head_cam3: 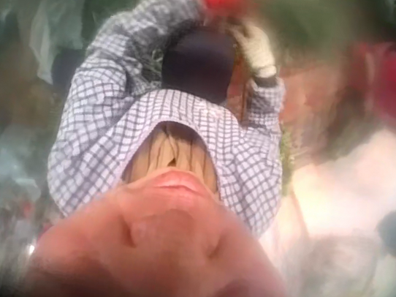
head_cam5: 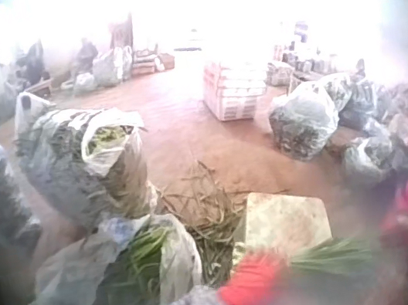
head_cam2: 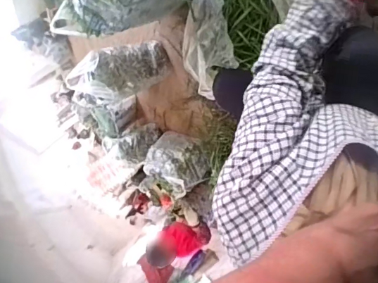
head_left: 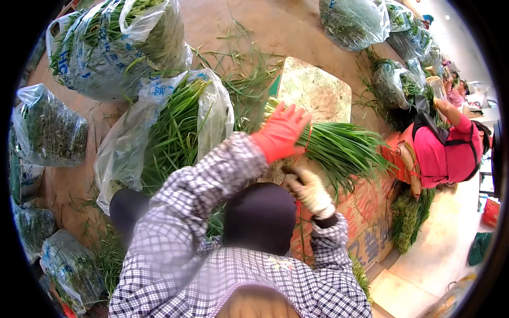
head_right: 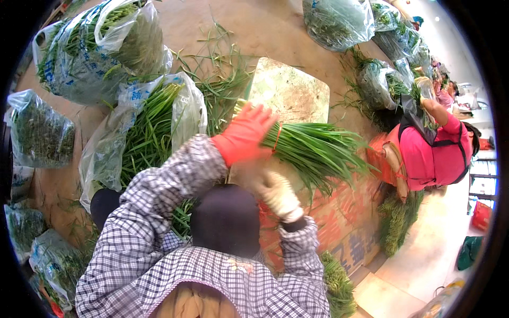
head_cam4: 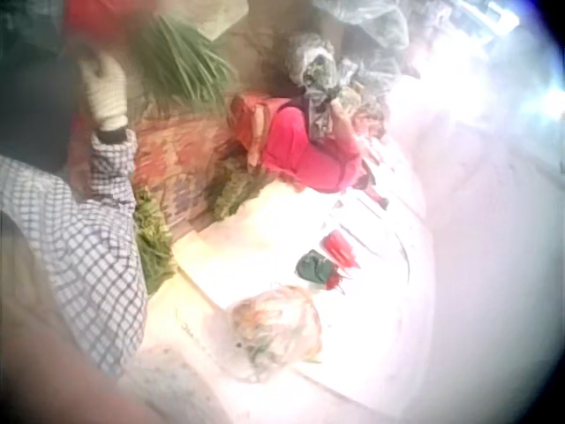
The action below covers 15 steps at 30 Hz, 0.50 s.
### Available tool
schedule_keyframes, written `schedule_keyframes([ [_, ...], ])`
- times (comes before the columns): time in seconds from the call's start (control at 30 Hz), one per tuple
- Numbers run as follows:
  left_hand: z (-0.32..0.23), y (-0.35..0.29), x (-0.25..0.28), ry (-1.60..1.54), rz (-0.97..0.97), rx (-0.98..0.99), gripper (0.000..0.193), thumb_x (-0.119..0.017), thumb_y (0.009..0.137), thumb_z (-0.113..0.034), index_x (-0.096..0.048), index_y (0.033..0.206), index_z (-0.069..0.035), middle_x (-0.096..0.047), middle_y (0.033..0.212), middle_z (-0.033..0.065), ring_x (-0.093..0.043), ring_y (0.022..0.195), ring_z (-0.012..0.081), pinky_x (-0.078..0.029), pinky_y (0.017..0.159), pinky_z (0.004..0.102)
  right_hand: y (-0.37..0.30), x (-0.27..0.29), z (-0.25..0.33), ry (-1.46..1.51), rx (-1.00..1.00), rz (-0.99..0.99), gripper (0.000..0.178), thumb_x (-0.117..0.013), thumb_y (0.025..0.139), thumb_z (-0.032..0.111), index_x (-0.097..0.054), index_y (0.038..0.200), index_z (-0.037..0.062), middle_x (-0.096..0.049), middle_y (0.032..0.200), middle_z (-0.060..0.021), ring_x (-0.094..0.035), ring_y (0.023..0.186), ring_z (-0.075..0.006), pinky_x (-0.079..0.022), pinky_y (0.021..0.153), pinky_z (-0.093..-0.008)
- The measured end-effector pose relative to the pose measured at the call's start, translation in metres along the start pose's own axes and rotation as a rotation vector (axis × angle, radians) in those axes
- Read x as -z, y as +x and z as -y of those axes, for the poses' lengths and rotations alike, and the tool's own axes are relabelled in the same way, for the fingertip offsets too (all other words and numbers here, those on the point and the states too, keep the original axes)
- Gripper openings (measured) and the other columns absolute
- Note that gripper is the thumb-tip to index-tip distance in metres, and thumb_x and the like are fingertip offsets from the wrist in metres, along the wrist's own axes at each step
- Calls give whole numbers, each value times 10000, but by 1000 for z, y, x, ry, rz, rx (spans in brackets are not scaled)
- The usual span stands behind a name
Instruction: The person sorts a bunch of green onions by hand, removes damaged leaves, and secures the bundle with a red string.
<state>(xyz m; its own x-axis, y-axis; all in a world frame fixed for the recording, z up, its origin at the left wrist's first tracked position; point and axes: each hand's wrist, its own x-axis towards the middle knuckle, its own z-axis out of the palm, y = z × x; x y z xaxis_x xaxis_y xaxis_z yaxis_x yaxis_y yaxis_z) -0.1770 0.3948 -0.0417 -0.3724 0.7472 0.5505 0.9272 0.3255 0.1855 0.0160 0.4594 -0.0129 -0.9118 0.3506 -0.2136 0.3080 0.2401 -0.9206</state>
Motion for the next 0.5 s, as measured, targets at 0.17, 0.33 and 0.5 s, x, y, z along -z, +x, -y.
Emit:
schedule_keyframes([
  [0.17, 95, 1, 24, -636, -72, 664, 388, -607, 858, -231, -608, 1168, 2, -671, 1042, 158, -638, 977, 257, -484, 879, 314, 55, 77, 88, -248, 218, -355, 154, -597, 856, 14, -645, 1000, -10, -658, 907, -78, -608, 841, -143, -471, 746, -247],
  [0.33, 106, -6, 0, -978, 317, 815, 384, -591, 897, -273, -624, 1121, 37, -676, 1031, 125, -626, 925, 172, -488, 832, 285, 185, 71, 48, -355, 232, 75, 162, -602, 890, 125, -665, 993, 17, -678, 937, -90, -617, 871, -169, -475, 794, -286],
  [0.5, 92, -15, -13, -1126, 303, 870, 297, -623, 888, -225, -632, 1049, 24, -669, 966, 75, -608, 886, 130, -489, 801, 271, 227, 45, 43, -506, -28, 559, 214, -637, 879, 184, -667, 1010, 17, -680, 904, -58, -604, 843, -152, -482, 803, -306],
])
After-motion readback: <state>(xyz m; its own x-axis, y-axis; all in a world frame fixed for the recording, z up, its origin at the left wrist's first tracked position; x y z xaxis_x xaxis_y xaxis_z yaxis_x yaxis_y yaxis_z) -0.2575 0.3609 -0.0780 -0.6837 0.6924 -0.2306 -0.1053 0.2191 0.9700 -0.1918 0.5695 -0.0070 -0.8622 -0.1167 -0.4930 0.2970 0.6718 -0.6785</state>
